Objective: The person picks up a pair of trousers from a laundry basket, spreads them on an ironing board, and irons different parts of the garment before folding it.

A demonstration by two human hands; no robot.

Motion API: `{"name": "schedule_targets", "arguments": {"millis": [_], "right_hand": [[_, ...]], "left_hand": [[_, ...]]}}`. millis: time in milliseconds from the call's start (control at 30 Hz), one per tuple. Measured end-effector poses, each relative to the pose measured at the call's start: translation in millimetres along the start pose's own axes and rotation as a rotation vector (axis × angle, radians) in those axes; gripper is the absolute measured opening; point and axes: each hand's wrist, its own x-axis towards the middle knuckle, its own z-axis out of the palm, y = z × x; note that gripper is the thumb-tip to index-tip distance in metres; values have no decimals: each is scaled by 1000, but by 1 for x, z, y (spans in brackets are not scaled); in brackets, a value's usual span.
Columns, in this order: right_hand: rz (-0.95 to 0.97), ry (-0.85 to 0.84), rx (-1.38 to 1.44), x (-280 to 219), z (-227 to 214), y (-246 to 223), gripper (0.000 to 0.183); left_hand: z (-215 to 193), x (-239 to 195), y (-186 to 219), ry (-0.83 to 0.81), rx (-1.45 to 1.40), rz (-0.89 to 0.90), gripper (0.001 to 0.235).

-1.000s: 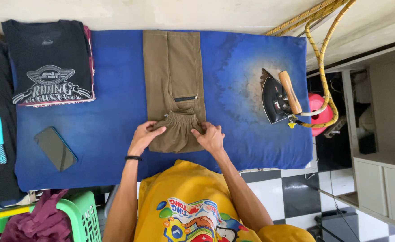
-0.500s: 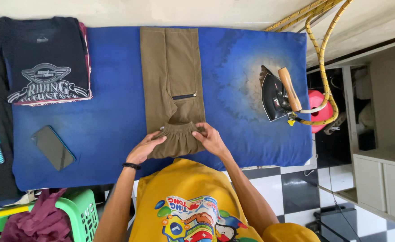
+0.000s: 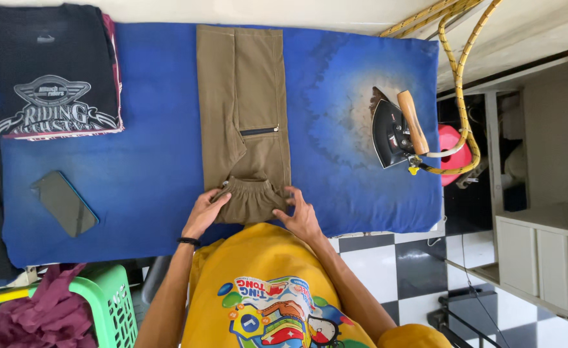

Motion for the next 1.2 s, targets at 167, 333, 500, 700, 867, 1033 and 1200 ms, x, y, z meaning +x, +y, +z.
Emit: {"name": "schedule_targets", "arguments": {"millis": [167, 333, 500, 700, 867, 1033, 1200], "right_hand": [[-56, 97, 19, -5, 3, 3, 58], [-128, 116, 15, -5, 1, -10, 50], [-230, 189, -298, -12, -1, -30, 54], [-706, 339, -388, -13, 8, -67, 41], [-448, -105, -685, -10, 18, -66, 76], [-478, -66, -732, -14, 28, -58, 83], [-575, -116, -719, -6, 30, -49, 99]], "left_hand": [[-6, 3, -18, 58, 42, 22, 47], [-10, 7, -21, 137, -23, 6, 48], [3, -8, -14, 356, 303, 138, 32], [11, -32, 12, 679, 630, 797, 22], [14, -3, -7, 544, 702, 724, 24], [40, -18, -9, 663, 833, 1034, 29], [30, -14, -11, 180, 1119, 840, 55]]}}
